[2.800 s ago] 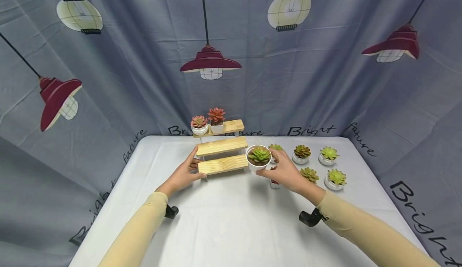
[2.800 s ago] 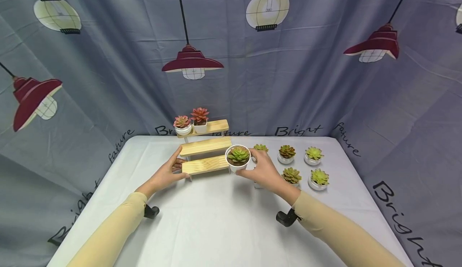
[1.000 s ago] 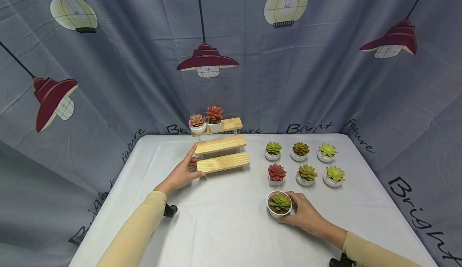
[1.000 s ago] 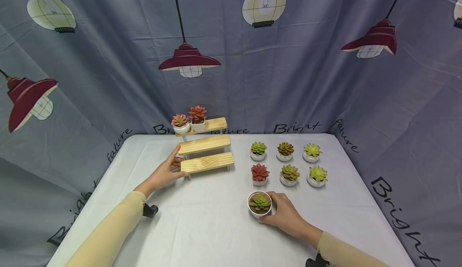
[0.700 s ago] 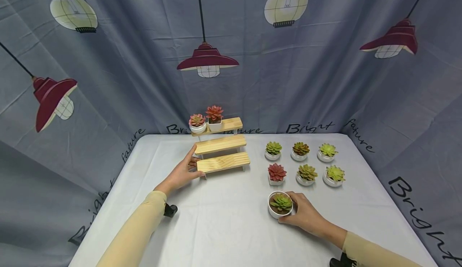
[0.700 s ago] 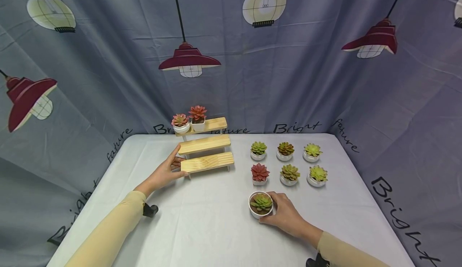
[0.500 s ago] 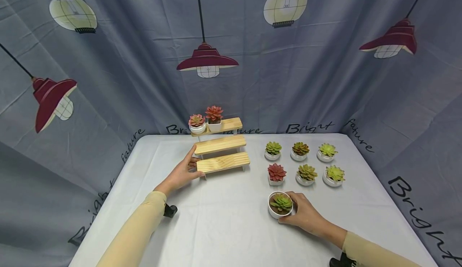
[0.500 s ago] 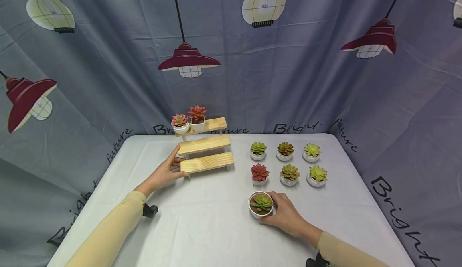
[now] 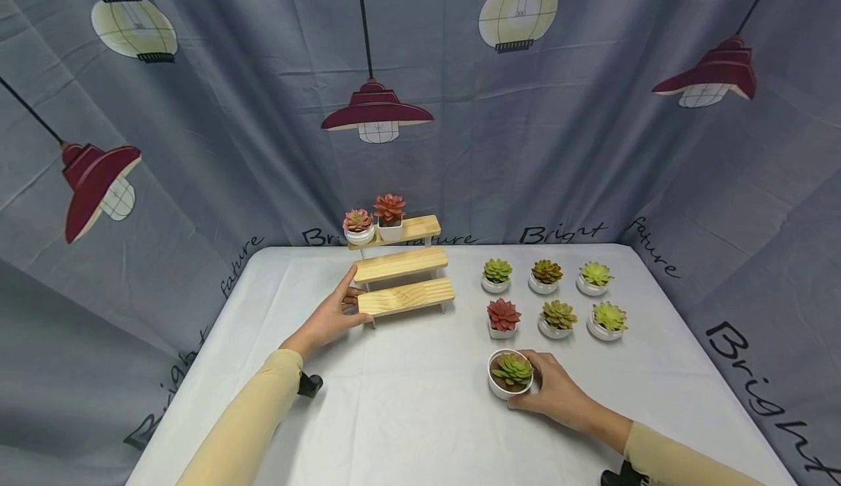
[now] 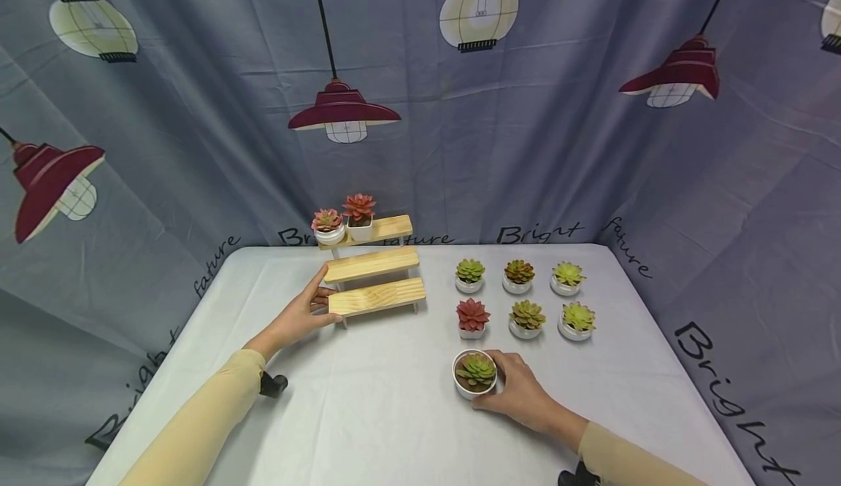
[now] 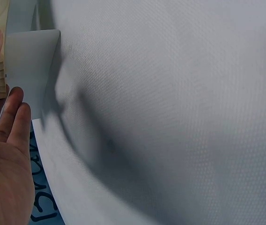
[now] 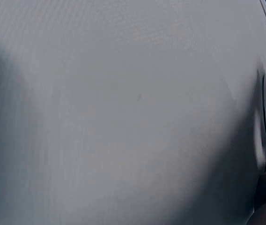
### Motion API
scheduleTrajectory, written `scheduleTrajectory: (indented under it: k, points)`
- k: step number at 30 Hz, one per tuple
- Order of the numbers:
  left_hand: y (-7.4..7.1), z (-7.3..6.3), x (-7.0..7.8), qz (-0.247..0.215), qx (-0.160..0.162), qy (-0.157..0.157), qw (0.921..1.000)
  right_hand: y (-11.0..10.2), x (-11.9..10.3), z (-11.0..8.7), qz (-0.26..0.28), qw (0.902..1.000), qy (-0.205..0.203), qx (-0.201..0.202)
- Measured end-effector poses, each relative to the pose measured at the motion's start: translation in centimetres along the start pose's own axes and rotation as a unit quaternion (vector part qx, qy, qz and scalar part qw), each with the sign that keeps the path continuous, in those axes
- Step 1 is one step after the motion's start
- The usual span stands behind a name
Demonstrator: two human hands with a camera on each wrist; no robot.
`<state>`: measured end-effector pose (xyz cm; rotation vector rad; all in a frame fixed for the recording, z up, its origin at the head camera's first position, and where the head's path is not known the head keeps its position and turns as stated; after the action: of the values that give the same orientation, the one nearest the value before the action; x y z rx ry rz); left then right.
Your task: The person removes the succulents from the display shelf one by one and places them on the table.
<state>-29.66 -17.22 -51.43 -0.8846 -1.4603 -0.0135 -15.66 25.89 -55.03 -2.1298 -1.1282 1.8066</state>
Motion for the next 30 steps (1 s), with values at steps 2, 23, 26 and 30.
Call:
scheduleTrajectory:
  k: [2,23,26,30]
  points:
    - [0.0,0.0,0.0,-0.001,0.0,-0.002,1.0,-0.2,0.0,-0.2,0.003,0.9999,-0.002,-0.01]
    - [0.1,0.0,-0.1,-0.007,0.004,0.011,0.9999,-4.9,-1.1,-1.6,-0.04,0.9878,-0.143,0.047]
    - [0.1,0.0,-0.1,-0.011,0.005,0.014,0.9998,-5.8,-2.1,-1.6,-0.043,0.9846,-0.158,0.061]
    - [0.2,-0.1,0.1,-0.009,0.005,0.012,0.9999,-7.3,-3.5,-1.4,-0.047,0.9846,-0.152,0.073]
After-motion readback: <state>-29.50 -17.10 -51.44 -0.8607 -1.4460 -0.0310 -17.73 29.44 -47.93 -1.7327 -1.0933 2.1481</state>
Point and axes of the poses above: each hand's wrist, its own z-axis towards the middle knuckle, its own y-axis out of the palm, x = y × z, the point moved 3 cm from there along z, towards the middle knuckle, and after that the axes turned 12 degrees about -x, right-handed, at the moved point
